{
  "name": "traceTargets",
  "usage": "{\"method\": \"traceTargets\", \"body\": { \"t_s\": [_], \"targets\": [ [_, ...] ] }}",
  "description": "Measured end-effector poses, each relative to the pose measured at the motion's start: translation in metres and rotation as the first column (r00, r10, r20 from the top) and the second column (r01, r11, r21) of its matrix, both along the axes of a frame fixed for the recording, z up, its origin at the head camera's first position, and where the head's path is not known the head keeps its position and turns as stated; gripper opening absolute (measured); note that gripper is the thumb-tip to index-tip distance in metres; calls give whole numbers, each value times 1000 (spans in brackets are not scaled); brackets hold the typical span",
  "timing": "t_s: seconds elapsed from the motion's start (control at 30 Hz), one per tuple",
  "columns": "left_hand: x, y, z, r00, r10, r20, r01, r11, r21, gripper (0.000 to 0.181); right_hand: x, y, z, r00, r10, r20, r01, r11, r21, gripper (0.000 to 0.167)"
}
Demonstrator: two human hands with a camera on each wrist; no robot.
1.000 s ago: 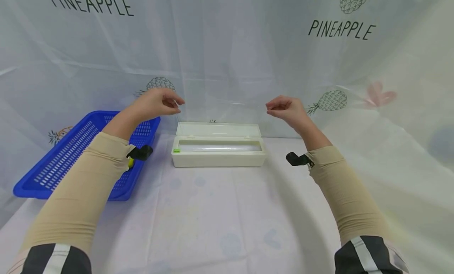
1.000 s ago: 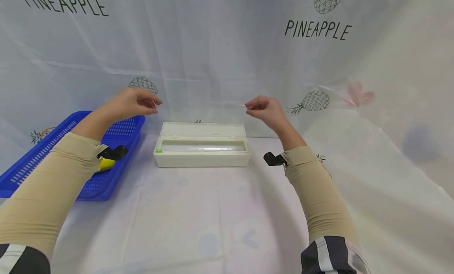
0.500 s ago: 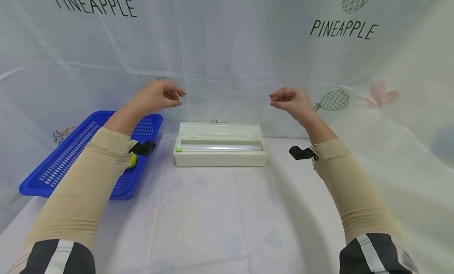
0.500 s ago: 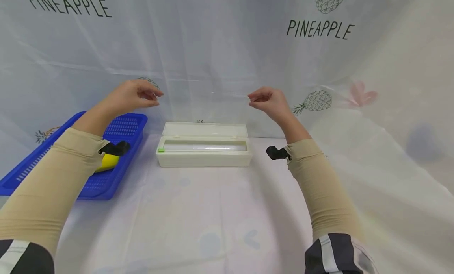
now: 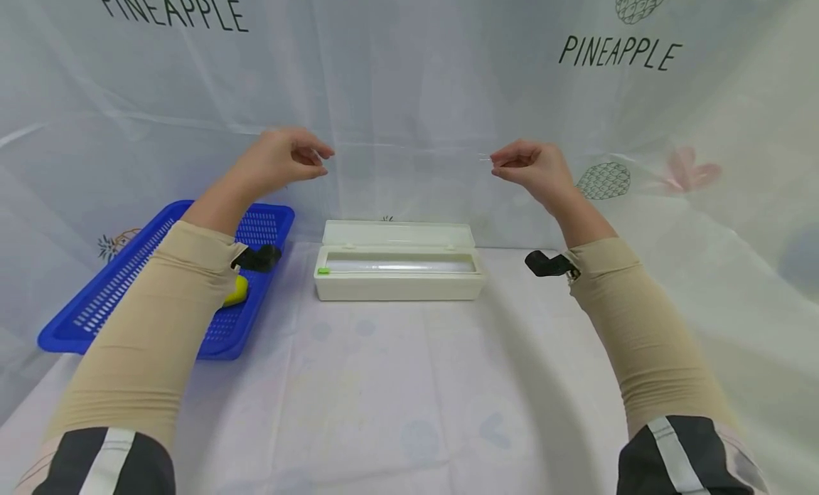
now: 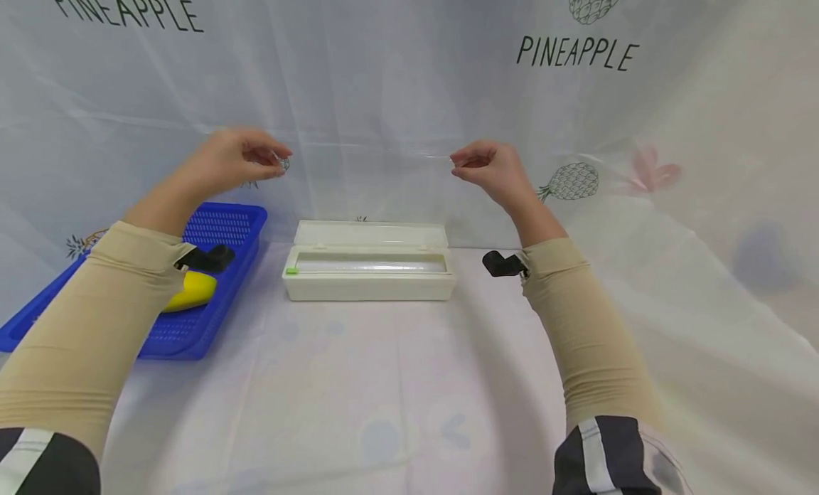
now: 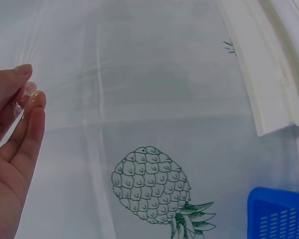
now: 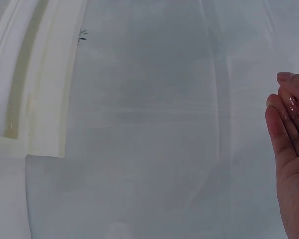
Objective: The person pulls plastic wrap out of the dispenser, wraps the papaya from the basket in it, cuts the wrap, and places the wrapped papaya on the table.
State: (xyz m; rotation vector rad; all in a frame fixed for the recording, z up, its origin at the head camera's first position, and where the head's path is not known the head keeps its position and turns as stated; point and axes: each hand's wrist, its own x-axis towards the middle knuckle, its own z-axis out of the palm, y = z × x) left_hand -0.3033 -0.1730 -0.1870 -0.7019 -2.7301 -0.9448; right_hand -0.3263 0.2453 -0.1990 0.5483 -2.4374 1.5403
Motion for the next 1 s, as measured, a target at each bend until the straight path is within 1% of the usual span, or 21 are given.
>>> {"method": "traceTargets", "body": {
  "t_s": [0.17, 0.33, 0.5, 0.67, 0.77, 0.9, 1.0],
  "targets": [
    [2, -1, 6, 1000, 26, -8, -26, 999, -20, 32, 0, -2, 7, 1000, -7, -11, 7, 1000, -8, 17],
    [3, -1, 11, 999, 39, -19, -40, 999, -9, 32, 1, -4, 13, 1000, -2, -11, 2, 999, -42, 17],
    [6, -1, 16, 998, 61, -14, -61, 998, -17, 33, 4, -5, 19, 1000, -12, -28, 11, 999, -38, 17],
    [11, 2, 21, 997, 66, -37, -67, 997, -23, 31, 9, -5, 22, 999, -32, -32, 30, 998, -61, 19],
    [20, 3, 19, 995, 74, -66, -76, 997, -25, 28, 18, -6, 20, 998, -52, -37, 49, 995, -82, 17],
    [39, 4, 13, 989, 95, -112, -96, 995, -2, 23, 34, -6, 14, 993, -108, -51, 102, 990, -98, 12],
    [56, 7, 6, 978, 101, -182, -94, 995, 45, 22, 50, -4, 12, 987, -147, -71, 141, 987, -82, 22]
  ]
}}
